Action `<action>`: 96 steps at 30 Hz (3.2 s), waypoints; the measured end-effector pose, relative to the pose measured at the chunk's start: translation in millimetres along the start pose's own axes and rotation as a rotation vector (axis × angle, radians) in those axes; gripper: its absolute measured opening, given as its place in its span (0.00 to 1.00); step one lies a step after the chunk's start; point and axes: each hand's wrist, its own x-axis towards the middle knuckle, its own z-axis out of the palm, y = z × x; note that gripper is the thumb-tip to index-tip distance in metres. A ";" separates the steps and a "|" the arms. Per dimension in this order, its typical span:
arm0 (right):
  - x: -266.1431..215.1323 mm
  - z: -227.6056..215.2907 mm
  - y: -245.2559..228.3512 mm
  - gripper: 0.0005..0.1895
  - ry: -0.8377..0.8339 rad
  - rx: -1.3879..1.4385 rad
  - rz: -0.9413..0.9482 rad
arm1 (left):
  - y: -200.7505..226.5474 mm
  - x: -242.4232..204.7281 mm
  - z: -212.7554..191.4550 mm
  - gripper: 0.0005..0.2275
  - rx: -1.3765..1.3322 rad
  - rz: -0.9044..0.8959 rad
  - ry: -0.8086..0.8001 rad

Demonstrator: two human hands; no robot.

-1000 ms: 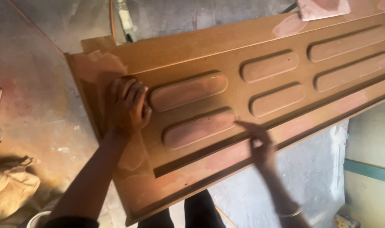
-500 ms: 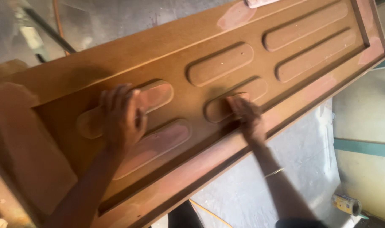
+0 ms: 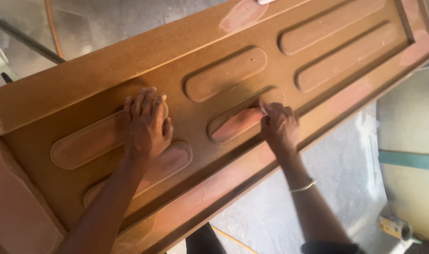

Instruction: The person applies a reddish-brown putty to a wooden door using a putty knife and a small block. They scoop putty from a container, spread it onto the door's panels and frame, and smooth the surface.

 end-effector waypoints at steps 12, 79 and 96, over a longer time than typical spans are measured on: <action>-42.2 -5.5 -14.0 0.27 -0.120 0.143 -0.295 | 28.2 28.6 8.4 0.29 0.212 -0.051 -0.152; 22.4 -21.6 99.7 0.22 -0.216 0.049 -0.029 | 35.7 51.4 -1.0 0.34 0.269 0.021 -0.291; -15.7 -22.0 -59.5 0.28 -0.371 0.289 -0.114 | 17.4 74.0 0.5 0.29 0.191 -0.064 -0.442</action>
